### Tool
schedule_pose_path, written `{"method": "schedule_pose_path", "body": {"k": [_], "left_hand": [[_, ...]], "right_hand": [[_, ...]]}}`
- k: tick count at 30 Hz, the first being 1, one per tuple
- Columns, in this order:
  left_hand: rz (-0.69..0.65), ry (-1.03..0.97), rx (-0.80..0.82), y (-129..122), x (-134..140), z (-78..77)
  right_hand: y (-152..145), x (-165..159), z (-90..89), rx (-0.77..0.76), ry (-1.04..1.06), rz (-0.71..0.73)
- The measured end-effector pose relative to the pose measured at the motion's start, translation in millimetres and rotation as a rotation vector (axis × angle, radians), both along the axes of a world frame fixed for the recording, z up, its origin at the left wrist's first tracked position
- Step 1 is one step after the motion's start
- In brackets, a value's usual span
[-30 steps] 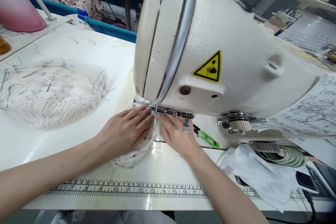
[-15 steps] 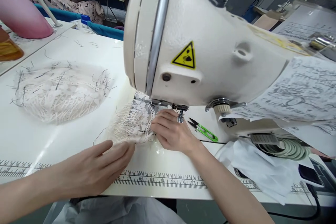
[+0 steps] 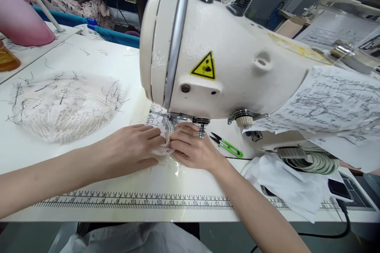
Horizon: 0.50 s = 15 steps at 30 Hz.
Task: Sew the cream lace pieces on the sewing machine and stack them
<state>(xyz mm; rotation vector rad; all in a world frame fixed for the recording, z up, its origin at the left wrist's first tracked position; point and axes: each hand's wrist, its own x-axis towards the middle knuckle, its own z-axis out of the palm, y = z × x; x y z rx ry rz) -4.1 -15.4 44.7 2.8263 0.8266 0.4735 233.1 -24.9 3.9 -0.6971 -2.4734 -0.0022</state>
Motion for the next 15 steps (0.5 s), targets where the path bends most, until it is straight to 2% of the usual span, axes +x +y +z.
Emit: {"method": "schedule_pose_path", "body": {"k": [2, 3, 6, 9, 15], "left_hand": [[-0.137, 0.021, 0.153, 4, 7, -10.1], [-0.157, 0.006, 0.222, 4, 9, -15.0], [-0.122, -0.071, 0.341, -1, 9, -27.3], [-0.081, -0.114, 0.368, -6, 6, -34.5], [-0.068, -0.086, 0.503, -5, 3, -33.9]], "right_hand": [[0, 2, 0.5, 0.013, -0.005, 0.002], [-1, 3, 0.8, 0.01, -0.017, -0.003], [-2, 4, 1.1, -0.01, -0.066, -0.053], [-3, 4, 0.1, 0.015, -0.089, -0.081], [-3, 3, -2.3, 0.067, -0.055, -0.042]]}}
